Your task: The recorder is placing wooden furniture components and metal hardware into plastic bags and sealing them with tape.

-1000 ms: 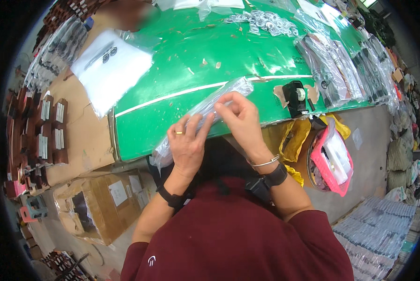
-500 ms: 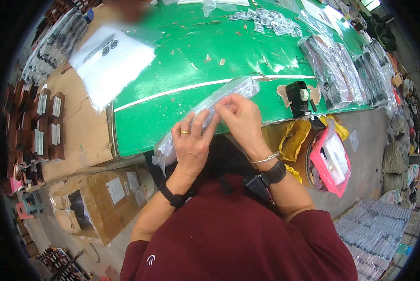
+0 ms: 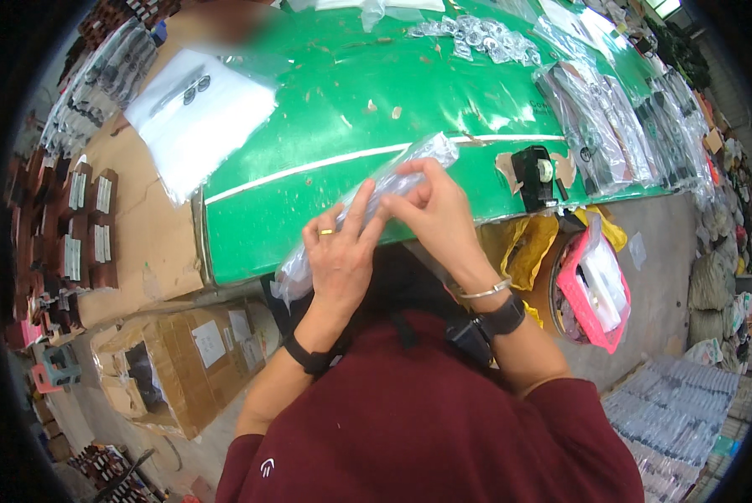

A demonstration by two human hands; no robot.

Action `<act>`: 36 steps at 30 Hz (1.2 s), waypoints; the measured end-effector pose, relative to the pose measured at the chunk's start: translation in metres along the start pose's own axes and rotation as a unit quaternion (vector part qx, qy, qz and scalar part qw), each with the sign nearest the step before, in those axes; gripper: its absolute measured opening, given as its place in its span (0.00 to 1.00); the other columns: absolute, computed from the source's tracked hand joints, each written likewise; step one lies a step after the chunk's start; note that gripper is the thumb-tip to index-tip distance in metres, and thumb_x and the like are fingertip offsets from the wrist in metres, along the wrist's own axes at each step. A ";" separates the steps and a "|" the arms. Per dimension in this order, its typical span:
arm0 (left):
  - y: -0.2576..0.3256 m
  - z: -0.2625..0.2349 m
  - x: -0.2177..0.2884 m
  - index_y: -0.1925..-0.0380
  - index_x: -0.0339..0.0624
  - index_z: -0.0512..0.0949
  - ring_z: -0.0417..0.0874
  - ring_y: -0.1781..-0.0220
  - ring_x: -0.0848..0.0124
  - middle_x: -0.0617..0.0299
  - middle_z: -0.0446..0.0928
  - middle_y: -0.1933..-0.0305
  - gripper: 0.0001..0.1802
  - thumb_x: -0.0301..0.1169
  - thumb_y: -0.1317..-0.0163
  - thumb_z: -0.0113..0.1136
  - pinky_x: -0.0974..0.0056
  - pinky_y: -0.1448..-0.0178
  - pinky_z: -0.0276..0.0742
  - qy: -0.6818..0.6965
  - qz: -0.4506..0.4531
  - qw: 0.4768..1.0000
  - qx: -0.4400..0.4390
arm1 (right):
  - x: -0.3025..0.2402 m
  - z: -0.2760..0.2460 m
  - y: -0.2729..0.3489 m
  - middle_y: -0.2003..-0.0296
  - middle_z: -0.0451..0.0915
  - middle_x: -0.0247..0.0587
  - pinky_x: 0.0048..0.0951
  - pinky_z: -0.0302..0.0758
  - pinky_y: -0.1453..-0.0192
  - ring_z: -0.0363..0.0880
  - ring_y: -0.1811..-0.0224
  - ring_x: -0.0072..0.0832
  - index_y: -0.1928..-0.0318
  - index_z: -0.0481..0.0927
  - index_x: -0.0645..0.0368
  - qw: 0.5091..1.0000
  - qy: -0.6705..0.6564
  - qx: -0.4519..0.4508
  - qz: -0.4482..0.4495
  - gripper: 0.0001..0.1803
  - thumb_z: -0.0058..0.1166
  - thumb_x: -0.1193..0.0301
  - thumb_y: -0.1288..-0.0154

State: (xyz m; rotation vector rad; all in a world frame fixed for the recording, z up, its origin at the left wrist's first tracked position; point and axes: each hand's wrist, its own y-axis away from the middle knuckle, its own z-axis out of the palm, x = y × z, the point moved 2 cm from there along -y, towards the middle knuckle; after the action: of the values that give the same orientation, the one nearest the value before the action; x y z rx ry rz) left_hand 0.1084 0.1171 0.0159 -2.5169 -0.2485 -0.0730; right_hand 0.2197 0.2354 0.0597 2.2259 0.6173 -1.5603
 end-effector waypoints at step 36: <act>-0.019 -0.069 -0.035 0.26 0.41 0.64 0.72 0.30 0.51 0.51 0.68 0.23 0.44 0.38 0.41 0.73 0.49 0.28 0.63 0.144 -0.110 0.981 -0.068 | 0.002 0.002 -0.085 0.52 0.82 0.41 0.47 0.68 0.35 0.75 0.44 0.45 0.39 0.78 0.56 0.816 0.296 -0.287 -0.406 0.36 0.73 0.59 0.50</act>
State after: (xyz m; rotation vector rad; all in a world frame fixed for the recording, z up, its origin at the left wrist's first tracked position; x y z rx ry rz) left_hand 0.0703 0.0871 0.0796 -2.5623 -0.4147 -0.5546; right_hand 0.1725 0.3064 0.0540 1.9887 2.1134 -0.6744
